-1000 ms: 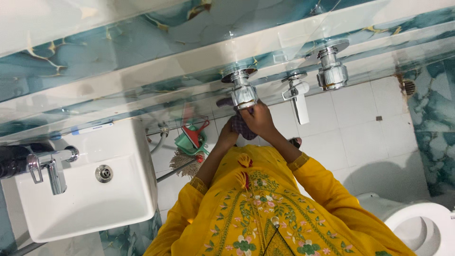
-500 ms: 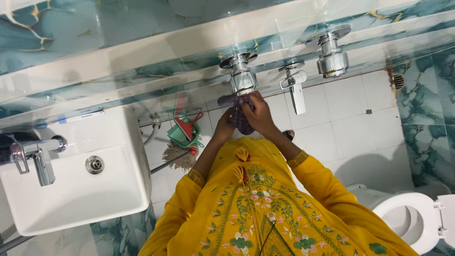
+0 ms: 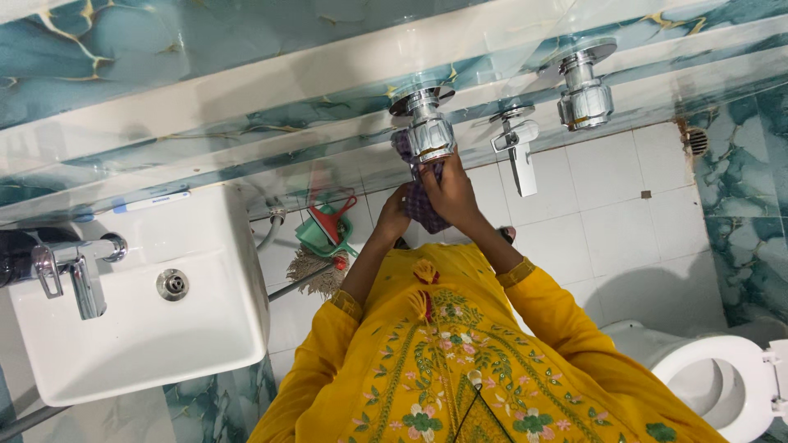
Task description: The person wipes two chrome faucets and a showerhead fixture using a purple and white checkered cloth in a bathroom.
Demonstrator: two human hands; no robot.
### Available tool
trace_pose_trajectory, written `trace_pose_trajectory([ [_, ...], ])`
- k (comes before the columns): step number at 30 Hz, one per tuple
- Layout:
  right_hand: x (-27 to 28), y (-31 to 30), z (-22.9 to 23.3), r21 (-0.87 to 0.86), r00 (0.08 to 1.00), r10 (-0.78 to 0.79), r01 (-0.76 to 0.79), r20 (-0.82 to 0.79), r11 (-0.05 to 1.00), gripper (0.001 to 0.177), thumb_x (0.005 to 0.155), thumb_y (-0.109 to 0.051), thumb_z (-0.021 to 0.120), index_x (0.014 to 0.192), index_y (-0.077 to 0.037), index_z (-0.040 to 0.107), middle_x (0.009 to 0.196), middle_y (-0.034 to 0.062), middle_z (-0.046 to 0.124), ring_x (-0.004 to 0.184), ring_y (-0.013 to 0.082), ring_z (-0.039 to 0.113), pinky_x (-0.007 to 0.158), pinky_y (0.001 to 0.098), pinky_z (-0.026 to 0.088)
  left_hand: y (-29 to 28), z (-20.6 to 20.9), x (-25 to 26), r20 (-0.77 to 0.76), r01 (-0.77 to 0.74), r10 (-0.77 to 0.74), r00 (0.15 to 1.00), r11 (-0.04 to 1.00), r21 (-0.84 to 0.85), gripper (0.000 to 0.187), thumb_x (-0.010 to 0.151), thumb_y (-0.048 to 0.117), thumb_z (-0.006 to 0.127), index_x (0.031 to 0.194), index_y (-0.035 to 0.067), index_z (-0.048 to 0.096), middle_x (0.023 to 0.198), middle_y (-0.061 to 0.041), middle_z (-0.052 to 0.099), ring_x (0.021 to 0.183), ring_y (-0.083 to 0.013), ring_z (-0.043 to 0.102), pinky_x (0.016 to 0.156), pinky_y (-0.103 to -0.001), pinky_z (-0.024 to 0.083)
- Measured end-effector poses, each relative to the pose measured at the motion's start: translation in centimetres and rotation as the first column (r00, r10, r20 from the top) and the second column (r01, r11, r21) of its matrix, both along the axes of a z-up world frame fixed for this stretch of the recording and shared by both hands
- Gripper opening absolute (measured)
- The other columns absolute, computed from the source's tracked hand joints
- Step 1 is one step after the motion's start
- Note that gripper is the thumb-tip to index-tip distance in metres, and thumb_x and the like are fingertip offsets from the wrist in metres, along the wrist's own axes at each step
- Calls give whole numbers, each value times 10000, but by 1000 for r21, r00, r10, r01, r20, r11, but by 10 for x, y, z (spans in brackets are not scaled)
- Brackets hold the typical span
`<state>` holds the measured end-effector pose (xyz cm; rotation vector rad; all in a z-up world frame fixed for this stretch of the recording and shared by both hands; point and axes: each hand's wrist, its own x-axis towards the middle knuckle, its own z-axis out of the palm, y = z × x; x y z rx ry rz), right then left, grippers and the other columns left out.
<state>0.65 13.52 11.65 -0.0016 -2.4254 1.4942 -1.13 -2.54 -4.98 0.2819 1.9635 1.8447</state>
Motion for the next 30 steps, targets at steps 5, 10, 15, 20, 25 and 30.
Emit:
trace_pose_trajectory([
  [5, -38, 16, -14, 189, 1000, -4, 0, 21, 982, 400, 902, -137, 650, 1252, 34, 557, 1168, 275, 629, 990, 478, 648, 858, 501, 528, 3, 23, 0, 255, 21, 14, 967, 991, -135, 539, 978, 21, 556, 1511, 72, 505, 1162, -182, 703, 883, -245, 600, 822, -350, 485],
  [10, -10, -13, 1, 558, 994, 4, -65, 111, 827, 191, 1057, -230, 649, 974, -59, 654, 1011, 176, 659, 946, 423, 649, 995, 518, 512, 1, 15, 0, -30, 10, -12, 999, 997, -75, 490, 980, 22, 552, 1465, 24, 481, 1305, -131, 666, 1167, -243, 646, 999, -338, 486],
  [15, -8, 6, -13, 5, 988, 129, -129, -79, 992, 160, 970, -105, 601, 1060, 23, 633, 1050, 298, 577, 900, 415, 645, 791, 497, 516, 4, 31, 3, 4, -44, 45, 999, 981, -187, 441, 1015, 70, 563, 1452, 33, 525, 1345, -164, 660, 1213, -260, 650, 1013, -357, 494],
  [20, -42, 17, -45, 219, 987, 50, -84, 156, 972, 143, 921, -103, 595, 981, 18, 641, 965, 251, 661, 924, 428, 652, 823, 516, 518, 8, 51, 3, 129, -22, 53, 990, 973, -231, 543, 954, 50, 539, 1488, 69, 444, 1400, -129, 544, 1167, -269, 640, 951, -356, 517],
  [25, -8, -4, -12, 246, 998, -43, 32, 40, 969, 183, 981, -159, 637, 1076, -3, 645, 1030, 279, 630, 913, 457, 638, 773, 550, 523, 5, 24, 3, -99, -103, 93, 991, 990, -92, 371, 1027, 64, 592, 1384, 8, 512, 1285, -166, 654, 1182, -231, 635, 1013, -344, 489],
  [30, -4, 14, -30, -124, 996, 79, -84, -50, 989, 345, 1108, -245, 516, 1342, 8, 496, 1116, 128, 631, 1024, 266, 645, 937, 410, 517, 5, 20, 0, 61, -106, 108, 992, 994, -33, 451, 983, 73, 619, 1404, 29, 463, 1369, -136, 583, 1108, -219, 628, 940, -338, 502],
])
